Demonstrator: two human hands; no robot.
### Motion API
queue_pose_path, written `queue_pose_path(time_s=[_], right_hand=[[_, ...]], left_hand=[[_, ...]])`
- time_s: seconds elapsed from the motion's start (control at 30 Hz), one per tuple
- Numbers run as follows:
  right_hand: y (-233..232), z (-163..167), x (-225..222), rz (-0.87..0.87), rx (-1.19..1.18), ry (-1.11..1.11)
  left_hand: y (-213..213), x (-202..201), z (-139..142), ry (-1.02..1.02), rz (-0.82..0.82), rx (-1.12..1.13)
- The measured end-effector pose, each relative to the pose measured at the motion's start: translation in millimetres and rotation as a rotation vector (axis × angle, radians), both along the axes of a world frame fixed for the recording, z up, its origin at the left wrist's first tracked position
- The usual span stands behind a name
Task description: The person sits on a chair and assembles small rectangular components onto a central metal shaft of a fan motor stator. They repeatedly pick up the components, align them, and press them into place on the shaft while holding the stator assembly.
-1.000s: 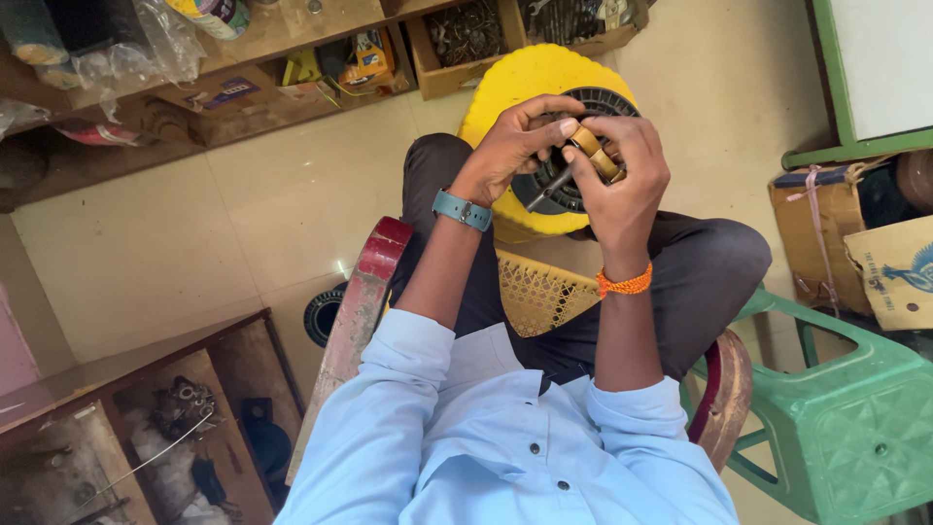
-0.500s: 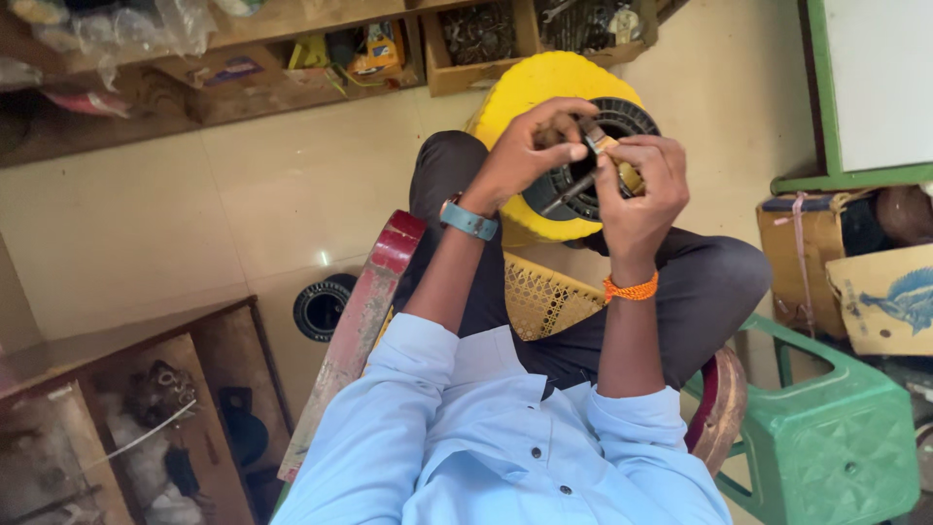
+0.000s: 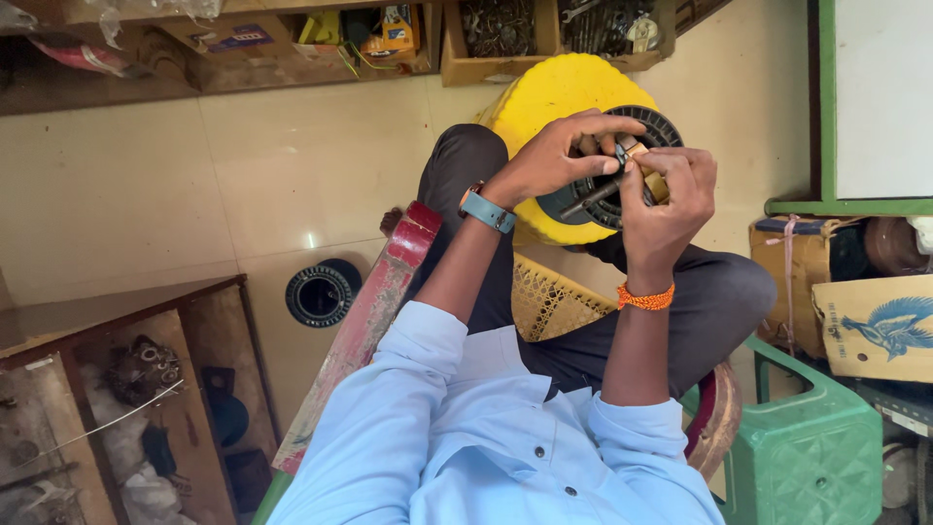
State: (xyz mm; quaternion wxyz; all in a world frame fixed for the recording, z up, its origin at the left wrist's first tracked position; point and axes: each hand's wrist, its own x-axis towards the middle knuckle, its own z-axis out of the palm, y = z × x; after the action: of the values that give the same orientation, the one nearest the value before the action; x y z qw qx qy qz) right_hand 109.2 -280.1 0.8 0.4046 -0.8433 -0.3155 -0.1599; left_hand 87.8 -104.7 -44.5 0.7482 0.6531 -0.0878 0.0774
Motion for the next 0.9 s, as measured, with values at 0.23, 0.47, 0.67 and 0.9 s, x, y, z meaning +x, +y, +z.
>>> queue_pose_path(time_s=[0.23, 0.47, 0.67, 0.9], right_hand=[[6.0, 10.7, -2.7, 0.003, -0.076, -0.003], [-21.0, 17.9, -6.4, -0.05, 0.115, -0.015], [-72.4, -11.8, -8.5, -0.283, 0.519, 0.34], [-80.4, -62.9, -39.4, -0.299, 0.604, 0.863]], left_hand=[[-7.0, 0.5, 0.2, 0.04, 0.098, -0.212], [-15.6, -8.7, 7.3, 0.115, 0.342, -0.076], [-36.6, -0.5, 7.8, 0.235, 0.386, 0.061], [-38.8, -4.6, -14.8, 0.238, 0.461, -0.09]])
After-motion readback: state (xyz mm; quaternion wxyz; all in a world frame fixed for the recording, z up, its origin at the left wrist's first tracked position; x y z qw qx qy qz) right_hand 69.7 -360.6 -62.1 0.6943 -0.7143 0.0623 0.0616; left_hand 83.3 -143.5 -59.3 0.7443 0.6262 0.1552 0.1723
